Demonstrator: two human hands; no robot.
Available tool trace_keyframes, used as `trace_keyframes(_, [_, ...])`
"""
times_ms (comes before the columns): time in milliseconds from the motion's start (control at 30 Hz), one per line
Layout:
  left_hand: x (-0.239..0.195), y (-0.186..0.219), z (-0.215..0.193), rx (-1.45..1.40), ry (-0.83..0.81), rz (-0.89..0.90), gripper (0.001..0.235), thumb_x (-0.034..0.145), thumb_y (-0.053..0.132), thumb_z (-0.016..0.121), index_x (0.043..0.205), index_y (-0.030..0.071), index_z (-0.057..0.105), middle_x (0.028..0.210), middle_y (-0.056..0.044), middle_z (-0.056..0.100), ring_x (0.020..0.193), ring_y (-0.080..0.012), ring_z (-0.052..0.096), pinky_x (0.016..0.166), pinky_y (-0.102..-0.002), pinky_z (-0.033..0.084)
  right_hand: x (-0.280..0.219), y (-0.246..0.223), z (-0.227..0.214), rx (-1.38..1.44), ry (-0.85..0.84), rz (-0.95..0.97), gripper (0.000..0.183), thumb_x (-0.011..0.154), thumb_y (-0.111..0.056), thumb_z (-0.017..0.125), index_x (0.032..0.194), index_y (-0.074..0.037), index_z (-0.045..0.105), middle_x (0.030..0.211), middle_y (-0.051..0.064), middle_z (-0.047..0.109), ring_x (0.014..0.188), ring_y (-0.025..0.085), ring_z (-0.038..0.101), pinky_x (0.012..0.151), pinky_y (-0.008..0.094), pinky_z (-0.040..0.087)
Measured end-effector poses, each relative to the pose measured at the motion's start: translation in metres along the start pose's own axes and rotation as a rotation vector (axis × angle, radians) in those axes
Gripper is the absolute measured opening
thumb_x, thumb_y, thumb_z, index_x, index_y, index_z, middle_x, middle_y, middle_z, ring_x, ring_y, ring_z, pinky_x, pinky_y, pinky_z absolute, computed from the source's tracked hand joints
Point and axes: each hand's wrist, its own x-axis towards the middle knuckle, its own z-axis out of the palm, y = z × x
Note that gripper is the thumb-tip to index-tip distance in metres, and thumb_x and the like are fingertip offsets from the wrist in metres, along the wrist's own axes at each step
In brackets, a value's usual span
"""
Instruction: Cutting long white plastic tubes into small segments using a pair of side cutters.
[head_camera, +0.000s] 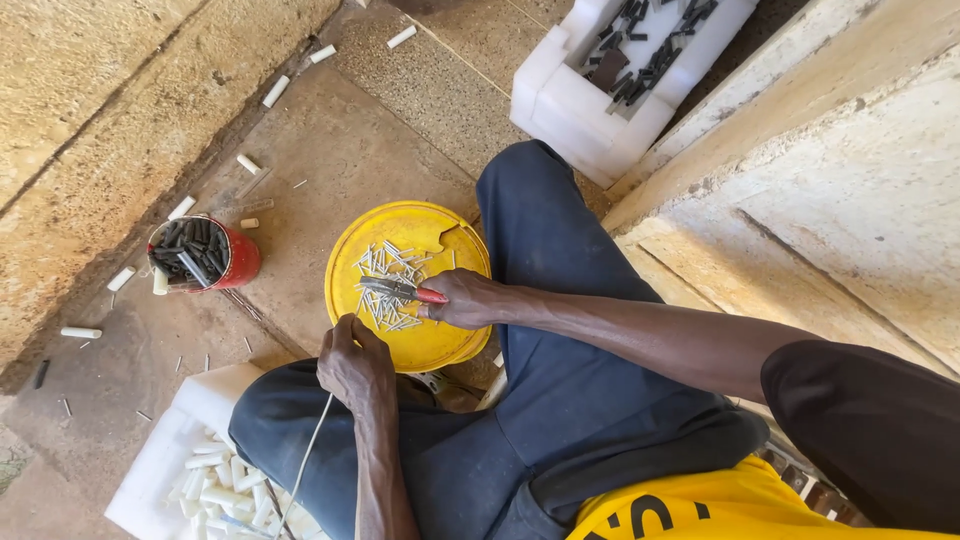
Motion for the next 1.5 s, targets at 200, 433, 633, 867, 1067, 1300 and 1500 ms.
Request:
trace_keyframes(200, [-0.008,0.013,-0.022,-0.079,-0.055,-0.093,0.010,0.092,0.008,0.070,0.095,0.010,0.080,0.074,-0.011,0.070,0.065,-0.0332,0.071,0.062,-0.044,0.056,-0.018,-0.002,0.015,0.074,0.006,0.050,0.024,0.095,-0.033,0.066,0.105,-0.011,0.070,0.093,0.024,0.070,0.090,0.044,0.071,0.080,0.046,0.053])
trace_keyframes(433, [0.024,0.002,-0.070,0.084,0.187,-0.098,0.016,0.091,0.009,0.069,0.095,0.014,0.084,0.074,-0.010,0.072,0.068,-0.0353,0.070,0.061,-0.043,0.056,-0.023,-0.022,0.010,0.222,0.005,0.178,0.015,0.093,-0.031,0.065,0.095,-0.017,0.069,0.074,0.009,0.071,0.064,0.022,0.069,0.063,0.033,0.054])
trace_keyframes(633, [0.041,0.025,-0.098,-0.058,-0.025,0.121,0.038,0.104,-0.007,0.068,0.069,0.005,0.059,0.053,-0.003,0.050,0.041,-0.0106,0.032,0.038,-0.027,0.027,-0.035,-0.041,0.006,0.277,0.000,0.219,0.023,0.096,-0.025,0.064,0.083,-0.006,0.062,0.070,0.005,0.061,0.061,0.017,0.066,0.051,0.030,0.051])
trace_keyframes(867, [0.002,0.018,-0.047,0.060,0.044,0.041,0.014,0.092,0.010,0.068,0.091,0.018,0.079,0.065,-0.004,0.058,0.056,-0.0311,0.064,0.054,-0.040,0.053,-0.051,-0.037,0.025,0.358,-0.015,0.197,0.021,0.095,-0.028,0.066,0.105,-0.011,0.073,0.071,0.011,0.070,0.066,0.020,0.069,0.065,0.032,0.058])
trace_keyframes(1067, [0.016,0.000,-0.051,0.065,0.117,0.008,0.013,0.091,0.010,0.069,0.094,0.017,0.080,0.070,-0.004,0.063,0.060,-0.0289,0.066,0.055,-0.038,0.053,-0.069,-0.071,0.006,0.316,-0.034,0.202,0.016,0.093,-0.028,0.067,0.097,-0.014,0.073,0.068,0.009,0.069,0.069,0.021,0.068,0.067,0.033,0.055])
trace_keyframes(1300, [-0.001,-0.006,-0.037,0.111,0.145,0.008,0.013,0.082,0.012,0.074,0.092,0.018,0.080,0.070,-0.005,0.063,0.062,-0.0308,0.067,0.056,-0.040,0.055,-0.059,-0.049,0.030,0.404,-0.032,0.204,0.017,0.092,-0.028,0.066,0.098,-0.012,0.073,0.075,0.012,0.072,0.076,0.022,0.069,0.073,0.033,0.055])
trace_keyframes(1500, [0.003,0.005,-0.035,-0.046,0.138,-0.025,0.008,0.084,0.005,0.071,0.088,0.009,0.076,0.068,-0.007,0.065,0.058,-0.0313,0.067,0.055,-0.041,0.055,-0.055,-0.038,0.041,0.502,-0.060,0.240,0.024,0.094,-0.023,0.067,0.109,-0.007,0.075,0.086,0.013,0.075,0.081,0.020,0.072,0.079,0.033,0.055])
